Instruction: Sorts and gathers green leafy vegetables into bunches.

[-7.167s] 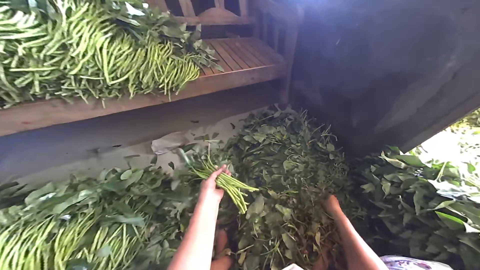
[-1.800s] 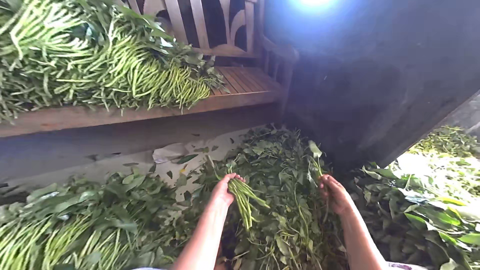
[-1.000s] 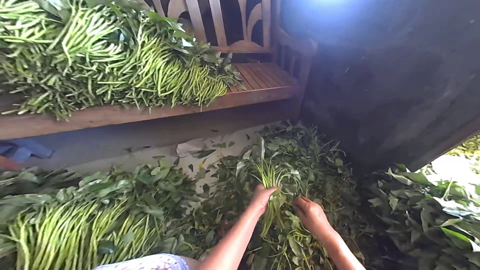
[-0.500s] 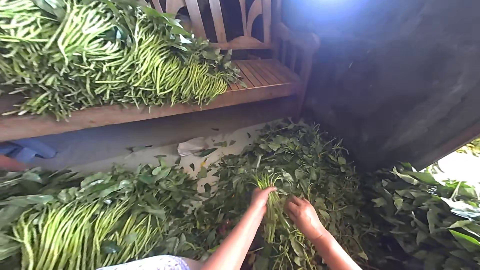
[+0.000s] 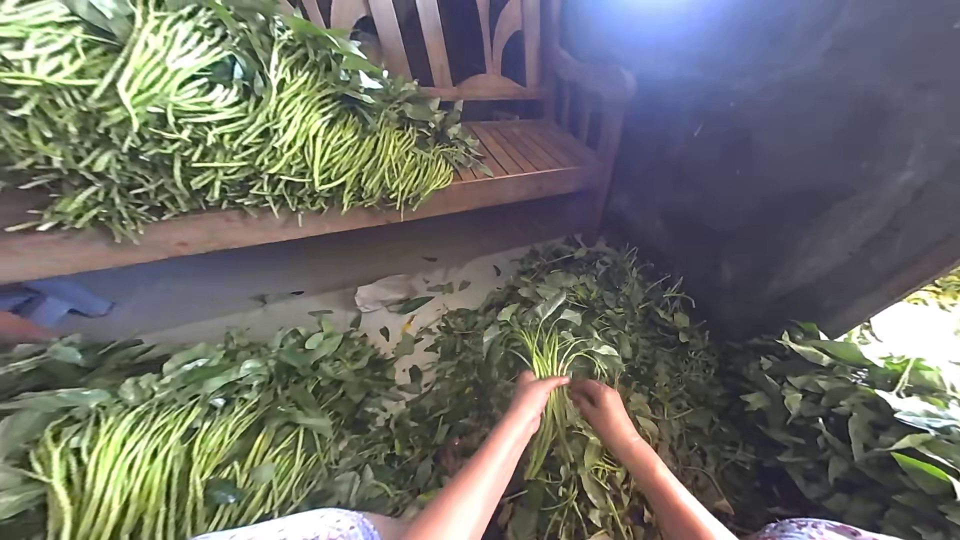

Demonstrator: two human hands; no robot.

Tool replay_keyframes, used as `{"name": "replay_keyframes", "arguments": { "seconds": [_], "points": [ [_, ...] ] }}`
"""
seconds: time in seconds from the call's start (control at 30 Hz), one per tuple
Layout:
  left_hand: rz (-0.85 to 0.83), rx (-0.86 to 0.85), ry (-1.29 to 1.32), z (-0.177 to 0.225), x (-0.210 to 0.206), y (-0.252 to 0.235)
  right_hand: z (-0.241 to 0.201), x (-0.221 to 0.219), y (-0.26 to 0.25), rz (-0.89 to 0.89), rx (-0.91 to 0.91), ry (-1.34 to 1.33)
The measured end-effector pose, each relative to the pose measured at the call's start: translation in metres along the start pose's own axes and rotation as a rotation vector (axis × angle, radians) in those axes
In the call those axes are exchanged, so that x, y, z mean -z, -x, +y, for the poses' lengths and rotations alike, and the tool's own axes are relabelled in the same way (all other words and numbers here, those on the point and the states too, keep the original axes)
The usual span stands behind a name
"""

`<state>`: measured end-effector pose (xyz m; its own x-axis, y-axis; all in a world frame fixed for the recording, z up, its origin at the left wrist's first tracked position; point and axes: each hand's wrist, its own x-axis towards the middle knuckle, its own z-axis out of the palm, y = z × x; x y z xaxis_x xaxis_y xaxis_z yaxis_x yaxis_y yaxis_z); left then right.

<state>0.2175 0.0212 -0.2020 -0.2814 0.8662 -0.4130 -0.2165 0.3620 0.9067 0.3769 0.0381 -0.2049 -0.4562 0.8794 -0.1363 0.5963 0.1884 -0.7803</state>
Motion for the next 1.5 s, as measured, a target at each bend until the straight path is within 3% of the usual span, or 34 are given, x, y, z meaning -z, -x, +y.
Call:
{"name": "replay_keyframes", "arguments": {
  "seconds": [0.1, 0.23, 0.3, 0.37, 0.43, 0.5, 0.6, 0.7, 0.87, 0.93, 0.97, 1.03, 1.07, 1.13, 1.2, 1.27, 1.37, 1.5],
  "points": [
    [0.119, 0.044, 0.014, -0.004, 0.009, -0.008, -0.004, 0.005, 0.003, -0.147, 0.018, 0.112],
    [0.243, 0.042, 0.118, 0.002, 0.031, -0.023, 0.019, 0.014, 0.01, -0.193, -0.111, -0.159],
    [0.286, 0.02, 0.157, 0.007, 0.037, -0.026, 0.032, 0.015, 0.015, -0.182, -0.091, -0.221],
    [0.304, 0.013, 0.181, 0.011, 0.038, -0.026, 0.033, 0.011, 0.023, -0.079, -0.011, -0.081],
    [0.271, 0.024, 0.257, 0.015, 0.034, -0.025, 0.028, 0.009, 0.028, -0.006, 0.012, 0.179],
    [0.158, 0.067, 0.388, 0.021, 0.027, -0.019, 0.019, 0.011, 0.03, -0.066, -0.049, 0.427],
    [-0.029, 0.101, 0.532, 0.033, 0.014, -0.008, 0.013, 0.02, 0.028, -0.099, -0.094, 0.537],
    [-0.01, 0.054, 0.583, 0.041, 0.011, -0.012, 0.016, 0.039, 0.029, 0.015, -0.002, 0.298],
    [0.211, 0.094, 0.759, 0.033, 0.028, -0.036, 0.004, 0.065, 0.045, 0.261, 0.063, -0.434],
    [0.265, 0.08, 0.813, 0.026, 0.044, -0.047, 0.015, 0.085, 0.053, 0.134, 0.05, -0.612],
    [0.281, 0.068, 0.824, 0.023, 0.051, -0.051, 0.027, 0.098, 0.059, -0.059, 0.006, -0.614],
    [0.274, 0.045, 0.817, 0.022, 0.061, -0.053, 0.052, 0.111, 0.064, -0.475, -0.205, -0.453],
    [0.251, 0.04, 0.802, 0.023, 0.063, -0.052, 0.063, 0.105, 0.061, -0.552, -0.345, -0.323],
    [0.212, 0.058, 0.764, 0.026, 0.066, -0.049, 0.091, 0.075, 0.049, -0.405, -0.565, -0.025],
    [0.206, 0.084, 0.746, 0.027, 0.065, -0.046, 0.122, 0.041, 0.037, -0.195, -0.598, 0.229],
    [0.206, 0.074, 0.745, 0.029, 0.064, -0.043, 0.133, 0.017, 0.031, -0.152, -0.593, 0.391],
    [0.133, 0.013, 0.797, 0.026, 0.064, -0.043, 0.135, 0.004, 0.025, -0.133, -0.566, 0.404],
    [0.078, -0.005, 0.794, 0.013, 0.06, -0.045, 0.126, 0.027, 0.021, 0.015, -0.458, 0.15]
  ]
}}
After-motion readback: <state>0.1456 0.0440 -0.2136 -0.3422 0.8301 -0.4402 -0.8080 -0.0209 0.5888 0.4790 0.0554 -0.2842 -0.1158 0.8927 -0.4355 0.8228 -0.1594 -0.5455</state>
